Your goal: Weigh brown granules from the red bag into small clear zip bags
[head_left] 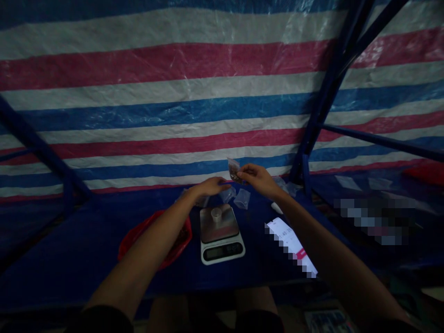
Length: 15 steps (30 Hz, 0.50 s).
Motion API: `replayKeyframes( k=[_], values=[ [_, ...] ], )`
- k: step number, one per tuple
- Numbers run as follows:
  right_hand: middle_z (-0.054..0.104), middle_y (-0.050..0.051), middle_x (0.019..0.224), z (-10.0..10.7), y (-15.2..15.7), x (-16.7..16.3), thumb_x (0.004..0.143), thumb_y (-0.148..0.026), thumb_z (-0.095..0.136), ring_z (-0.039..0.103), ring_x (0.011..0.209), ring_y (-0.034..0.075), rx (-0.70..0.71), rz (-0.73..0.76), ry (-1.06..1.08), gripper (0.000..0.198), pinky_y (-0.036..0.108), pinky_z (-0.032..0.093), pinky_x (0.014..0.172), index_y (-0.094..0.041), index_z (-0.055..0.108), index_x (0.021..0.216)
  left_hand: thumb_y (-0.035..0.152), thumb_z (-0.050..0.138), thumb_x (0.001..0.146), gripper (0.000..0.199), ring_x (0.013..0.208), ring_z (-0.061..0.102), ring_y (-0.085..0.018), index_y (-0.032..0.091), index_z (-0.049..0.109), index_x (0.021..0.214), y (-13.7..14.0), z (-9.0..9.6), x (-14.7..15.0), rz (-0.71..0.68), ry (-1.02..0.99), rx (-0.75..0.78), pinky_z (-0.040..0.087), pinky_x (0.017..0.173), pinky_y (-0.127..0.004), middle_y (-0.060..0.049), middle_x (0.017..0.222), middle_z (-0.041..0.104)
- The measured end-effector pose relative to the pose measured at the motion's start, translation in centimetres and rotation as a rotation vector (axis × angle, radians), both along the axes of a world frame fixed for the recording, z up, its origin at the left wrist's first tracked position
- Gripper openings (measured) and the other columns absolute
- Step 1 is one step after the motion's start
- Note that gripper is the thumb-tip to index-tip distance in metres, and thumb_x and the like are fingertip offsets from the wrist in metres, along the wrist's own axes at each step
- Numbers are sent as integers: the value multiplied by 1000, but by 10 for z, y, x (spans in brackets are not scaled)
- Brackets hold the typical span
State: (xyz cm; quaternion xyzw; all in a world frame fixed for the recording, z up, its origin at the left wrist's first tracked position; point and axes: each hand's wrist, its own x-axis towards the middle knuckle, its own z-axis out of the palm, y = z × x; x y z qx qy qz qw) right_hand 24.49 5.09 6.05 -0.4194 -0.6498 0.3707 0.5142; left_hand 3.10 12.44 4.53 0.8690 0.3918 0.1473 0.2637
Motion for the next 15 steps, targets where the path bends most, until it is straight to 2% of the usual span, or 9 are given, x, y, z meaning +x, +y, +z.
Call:
replayKeyframes(
  k=[3, 5, 7, 8, 11, 15],
  values=[
    [74, 5, 86, 2, -4, -10, 83, -44, 71, 67, 76, 18, 63, -2, -50, 29, 30, 50, 69, -17, 66, 92, 60, 45, 93, 54, 97, 70, -26, 13, 71, 103, -11, 20, -23, 123, -104, 12, 52, 84, -34, -15, 110, 76],
    [74, 6, 88, 4, -8, -23, 85, -42, 70, 69, 79, 20, 113, -3, -89, 26, 32, 52, 72, -17, 66, 92, 64, 28, 98, 65, 91, 71, -24, 13, 68, 98, -30, 35, -40, 213, -216, -5, 53, 75, -32, -16, 102, 75],
    [74, 6, 90, 5, -14, -39, 87, -40, 68, 69, 81, 20, 172, 7, -129, 23, 32, 52, 74, -17, 67, 92, 73, 35, 93, 68, 76, 70, -21, 14, 67, 86, -56, 48, -56, 298, -471, -185, 50, 62, -29, -12, 86, 73],
    [74, 6, 91, 5, -17, -49, 88, -38, 68, 69, 82, 20, 204, 14, -151, 21, 33, 52, 75, -17, 67, 93, 75, 43, 90, 65, 72, 69, -20, 14, 67, 85, -70, 53, -63, 308, -533, -260, 48, 59, -27, -10, 83, 72],
    [73, 5, 91, 3, -24, -80, 90, -32, 68, 67, 82, 19, 292, 30, -227, 14, 32, 51, 75, -18, 68, 93, 61, 69, 82, 46, 69, 68, -16, 15, 68, 85, -107, 61, -85, 354, -622, -342, 47, 57, -24, -7, 86, 72],
    [71, 5, 93, -5, -32, -119, 90, -26, 69, 65, 84, 18, 369, 93, -286, 8, 31, 50, 77, -18, 68, 93, 43, 73, 82, 28, 69, 67, -13, 16, 69, 83, -138, 57, -118, 453, -643, -399, 46, 57, -21, -5, 82, 72]
  ],
)
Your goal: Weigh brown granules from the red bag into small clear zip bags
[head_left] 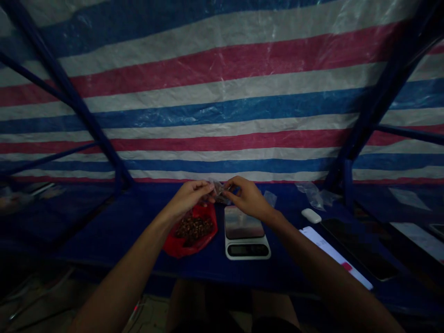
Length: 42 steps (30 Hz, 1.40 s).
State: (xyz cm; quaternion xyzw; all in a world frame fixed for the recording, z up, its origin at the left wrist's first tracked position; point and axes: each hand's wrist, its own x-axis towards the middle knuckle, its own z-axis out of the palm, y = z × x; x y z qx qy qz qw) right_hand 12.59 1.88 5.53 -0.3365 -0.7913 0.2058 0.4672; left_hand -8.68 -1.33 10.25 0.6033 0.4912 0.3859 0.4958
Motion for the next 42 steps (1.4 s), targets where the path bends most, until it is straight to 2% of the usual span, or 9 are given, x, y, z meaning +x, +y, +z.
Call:
replayKeyframes(
  k=[6, 11, 17, 21, 26, 28, 32, 37, 42],
  values=[
    [70, 5, 97, -1, -21, -40, 89, -25, 70, 64, 87, 17, -81, 212, -24, 10, 31, 50, 80, -19, 67, 96, 40, 75, 79, 25, 66, 66, -14, 16, 69, 81, -30, -7, -49, 41, -10, -58, 47, 60, -23, -4, 74, 72],
    [67, 2, 78, 12, -38, -67, 97, -45, 60, 60, 71, 15, -276, 355, -75, 31, 27, 44, 66, -17, 66, 84, 39, 70, 80, 22, 63, 65, -15, 17, 71, 81, -53, -2, -61, 74, 215, 15, 46, 60, -25, -3, 69, 72],
    [55, -2, 64, 7, -39, -84, 95, -27, 48, 49, 59, 11, -398, 510, -120, 29, 24, 37, 56, -17, 58, 69, 42, 62, 84, 23, 66, 66, -18, 20, 66, 76, -70, 2, -59, 9, 350, 110, 47, 62, -27, -2, 71, 72],
    [48, -4, 57, 1, -42, -84, 83, -19, 53, 44, 55, 10, -325, 407, -125, 24, 23, 31, 53, -18, 52, 59, 32, 54, 80, 18, 61, 61, -16, 21, 57, 66, -73, -3, -59, 80, 445, 139, 43, 58, -26, 0, 64, 65],
    [47, -4, 53, -2, -45, -84, 82, -24, 54, 39, 51, 9, -305, 236, -98, 28, 24, 26, 50, -18, 52, 55, 31, 49, 83, 18, 61, 56, -16, 21, 52, 68, -82, -15, -62, 205, 572, 225, 41, 58, -28, 1, 63, 59],
    [47, -4, 53, -1, -47, -87, 83, -24, 51, 39, 50, 9, -341, 279, -94, 29, 24, 27, 50, -18, 51, 54, 35, 56, 85, 15, 78, 64, -20, 21, 60, 87, -88, -21, -62, 215, 584, 325, 49, 70, -33, -3, 84, 68],
    [50, -3, 54, 5, -50, -94, 82, -22, 48, 42, 50, 9, -364, 324, -76, 27, 24, 31, 50, -18, 54, 55, 41, 81, 71, 78, 131, 55, -31, 23, 47, 139, -93, -34, -60, 189, 513, 461, 45, 109, -47, -15, 145, 54],
    [43, -4, 49, 11, -51, -95, 82, -26, 51, 37, 45, 9, -415, 315, -78, 32, 24, 25, 45, -19, 49, 50, 42, 65, 90, 41, 112, 66, -25, 22, 56, 124, -87, -52, -63, 150, 319, 424, 51, 101, -41, -9, 119, 69],
    [59, 0, 53, 12, -46, -91, 83, -20, 47, 50, 48, 11, -492, 242, -43, 32, 24, 34, 48, -18, 61, 55, 46, 55, 97, 33, 94, 68, -21, 20, 61, 117, -77, -55, -73, 177, 352, 413, 53, 85, -33, -6, 106, 72]
  ],
)
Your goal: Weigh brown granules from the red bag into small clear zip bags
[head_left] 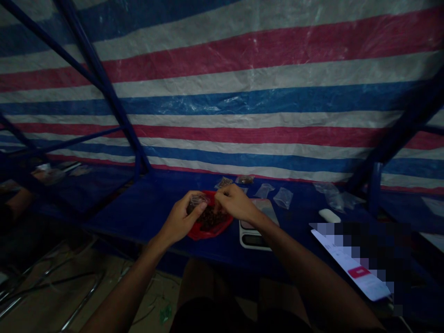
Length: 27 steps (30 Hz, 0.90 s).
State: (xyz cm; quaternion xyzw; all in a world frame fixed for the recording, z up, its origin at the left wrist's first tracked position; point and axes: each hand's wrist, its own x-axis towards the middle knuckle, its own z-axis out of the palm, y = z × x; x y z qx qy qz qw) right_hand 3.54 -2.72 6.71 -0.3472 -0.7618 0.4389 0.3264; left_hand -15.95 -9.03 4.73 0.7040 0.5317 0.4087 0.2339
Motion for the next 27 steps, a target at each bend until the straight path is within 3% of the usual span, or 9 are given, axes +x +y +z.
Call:
replayKeyframes(
  k=[3, 8, 13, 20, 24, 27],
  values=[
    [64, 2, 58, -2, 5, 5, 84, -18, 48, 56, 54, 12, 45, -17, 12, 30, 23, 38, 53, -17, 62, 57, 50, 52, 97, 36, 92, 68, -22, 19, 63, 113, 13, 8, -7, -57, 195, -43, 52, 83, -33, -7, 103, 74],
    [60, 1, 59, -4, 13, 19, 90, -26, 51, 53, 54, 12, 72, -52, -6, 32, 26, 37, 54, -19, 57, 60, 56, 59, 90, 42, 87, 71, -29, 18, 71, 102, 42, 28, -10, -183, 801, -79, 51, 78, -37, -14, 96, 76],
    [55, -1, 58, -5, 16, 30, 92, -33, 54, 49, 54, 12, 85, -46, -8, 34, 26, 35, 54, -20, 53, 60, 52, 85, 59, 51, 85, 74, -36, 18, 76, 96, 67, 39, 7, -218, 1160, -160, 53, 76, -41, -18, 92, 78],
    [61, 1, 63, -18, 21, 38, 90, -36, 57, 53, 59, 14, 109, -57, -10, 32, 27, 37, 56, -20, 56, 62, 21, 83, 60, 13, 91, 73, -37, 18, 75, 70, 80, 49, 30, -248, 1339, -86, 50, 86, -43, -18, 87, 79],
    [61, 0, 61, -22, 24, 40, 90, -36, 57, 54, 59, 14, 109, -51, -9, 32, 27, 38, 56, -20, 56, 62, 14, 88, 51, 21, 95, 72, -43, 17, 68, 58, 83, 54, 36, -269, 1338, -119, 48, 88, -49, -20, 89, 78],
    [61, 0, 62, -24, 25, 40, 91, -37, 57, 55, 59, 14, 104, -42, -6, 33, 27, 37, 56, -20, 57, 64, 12, 86, 53, 22, 94, 71, -43, 17, 65, 55, 83, 51, 37, -259, 1377, -156, 47, 87, -49, -20, 88, 77]
  ],
)
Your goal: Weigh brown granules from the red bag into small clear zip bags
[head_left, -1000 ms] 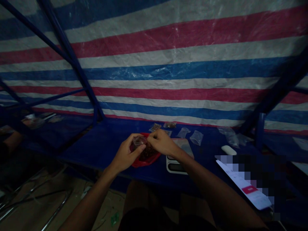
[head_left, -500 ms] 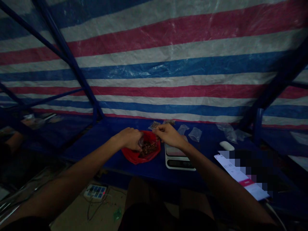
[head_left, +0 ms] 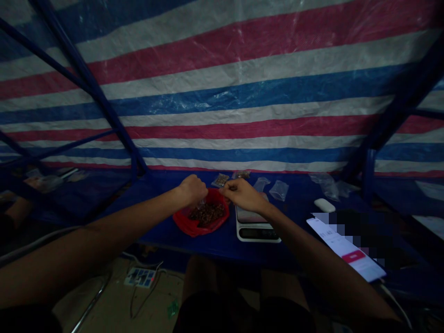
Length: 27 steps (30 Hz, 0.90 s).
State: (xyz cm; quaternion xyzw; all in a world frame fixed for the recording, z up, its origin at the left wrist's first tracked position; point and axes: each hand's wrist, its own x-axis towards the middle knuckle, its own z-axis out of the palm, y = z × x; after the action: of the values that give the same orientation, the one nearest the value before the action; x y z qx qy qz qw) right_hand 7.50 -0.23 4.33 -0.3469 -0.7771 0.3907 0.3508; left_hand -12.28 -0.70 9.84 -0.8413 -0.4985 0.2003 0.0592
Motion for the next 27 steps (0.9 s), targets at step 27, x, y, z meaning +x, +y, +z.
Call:
replayKeyframes(
  k=[27],
  values=[
    [64, 1, 66, -8, -3, -10, 88, -21, 57, 54, 59, 12, -25, 70, -63, 21, 25, 39, 57, -15, 63, 69, 40, 83, 76, 48, 96, 74, -38, 12, 73, 114, -16, 17, -3, -119, 221, 47, 54, 78, -41, -23, 108, 76]
  ],
)
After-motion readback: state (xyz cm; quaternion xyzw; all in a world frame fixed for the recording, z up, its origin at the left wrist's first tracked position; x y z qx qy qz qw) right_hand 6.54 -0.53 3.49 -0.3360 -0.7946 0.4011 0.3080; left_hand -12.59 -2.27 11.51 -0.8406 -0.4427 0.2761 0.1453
